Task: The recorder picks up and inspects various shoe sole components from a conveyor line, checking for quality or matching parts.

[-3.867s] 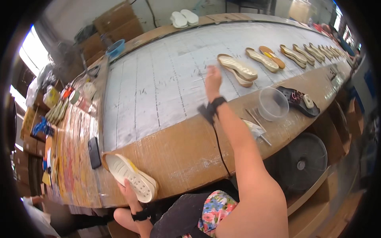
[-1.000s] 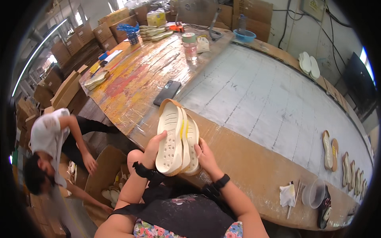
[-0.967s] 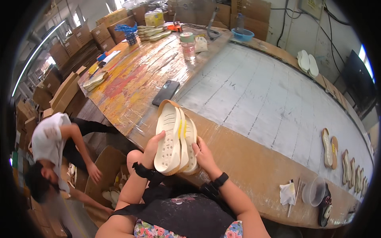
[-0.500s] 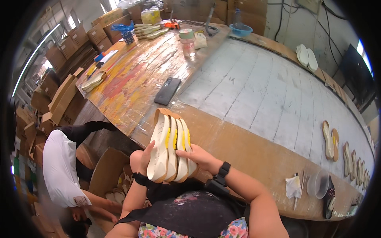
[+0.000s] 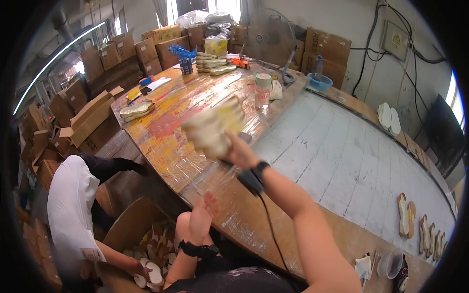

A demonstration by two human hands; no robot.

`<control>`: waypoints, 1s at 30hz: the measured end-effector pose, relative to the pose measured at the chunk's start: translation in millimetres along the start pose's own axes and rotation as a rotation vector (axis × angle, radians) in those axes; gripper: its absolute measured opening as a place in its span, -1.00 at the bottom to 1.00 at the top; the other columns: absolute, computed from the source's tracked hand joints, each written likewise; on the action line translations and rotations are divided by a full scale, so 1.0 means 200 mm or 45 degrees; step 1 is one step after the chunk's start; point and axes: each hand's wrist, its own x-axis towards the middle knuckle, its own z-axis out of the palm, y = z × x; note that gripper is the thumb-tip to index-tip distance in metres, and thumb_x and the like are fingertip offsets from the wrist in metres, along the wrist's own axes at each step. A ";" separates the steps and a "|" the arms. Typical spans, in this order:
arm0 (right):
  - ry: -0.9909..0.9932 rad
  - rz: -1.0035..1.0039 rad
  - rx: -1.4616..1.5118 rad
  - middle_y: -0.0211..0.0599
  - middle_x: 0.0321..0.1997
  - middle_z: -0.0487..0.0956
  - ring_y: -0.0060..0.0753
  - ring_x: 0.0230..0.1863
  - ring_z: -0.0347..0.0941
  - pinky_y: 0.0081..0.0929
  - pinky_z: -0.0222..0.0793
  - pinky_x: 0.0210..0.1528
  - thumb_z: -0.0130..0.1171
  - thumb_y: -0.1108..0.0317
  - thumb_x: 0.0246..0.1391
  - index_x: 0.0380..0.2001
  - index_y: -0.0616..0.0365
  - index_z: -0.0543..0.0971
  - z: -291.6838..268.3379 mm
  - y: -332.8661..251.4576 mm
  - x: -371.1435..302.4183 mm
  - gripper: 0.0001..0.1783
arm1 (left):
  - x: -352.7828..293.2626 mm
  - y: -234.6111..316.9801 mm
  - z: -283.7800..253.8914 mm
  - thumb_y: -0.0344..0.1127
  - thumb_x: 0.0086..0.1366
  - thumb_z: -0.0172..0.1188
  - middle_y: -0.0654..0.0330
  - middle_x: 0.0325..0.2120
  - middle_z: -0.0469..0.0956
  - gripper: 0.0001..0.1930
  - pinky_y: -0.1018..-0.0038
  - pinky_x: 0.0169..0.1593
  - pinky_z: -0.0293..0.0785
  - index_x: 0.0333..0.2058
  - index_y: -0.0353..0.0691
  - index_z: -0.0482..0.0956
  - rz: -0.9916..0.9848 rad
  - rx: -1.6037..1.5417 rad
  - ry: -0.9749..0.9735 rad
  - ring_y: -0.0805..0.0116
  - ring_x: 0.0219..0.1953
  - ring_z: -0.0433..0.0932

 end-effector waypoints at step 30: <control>1.206 -0.545 -1.260 -0.34 -0.37 0.57 -0.60 -0.39 0.44 -0.66 0.30 -0.38 -0.01 0.33 0.11 -0.24 0.24 0.50 -0.69 -0.08 -1.37 -0.77 | -0.03 -0.35 0.15 -0.50 0.02 0.20 0.18 -0.45 0.50 -0.93 0.63 -0.47 0.39 -0.45 -0.29 0.55 0.913 1.397 0.116 0.43 -0.53 0.46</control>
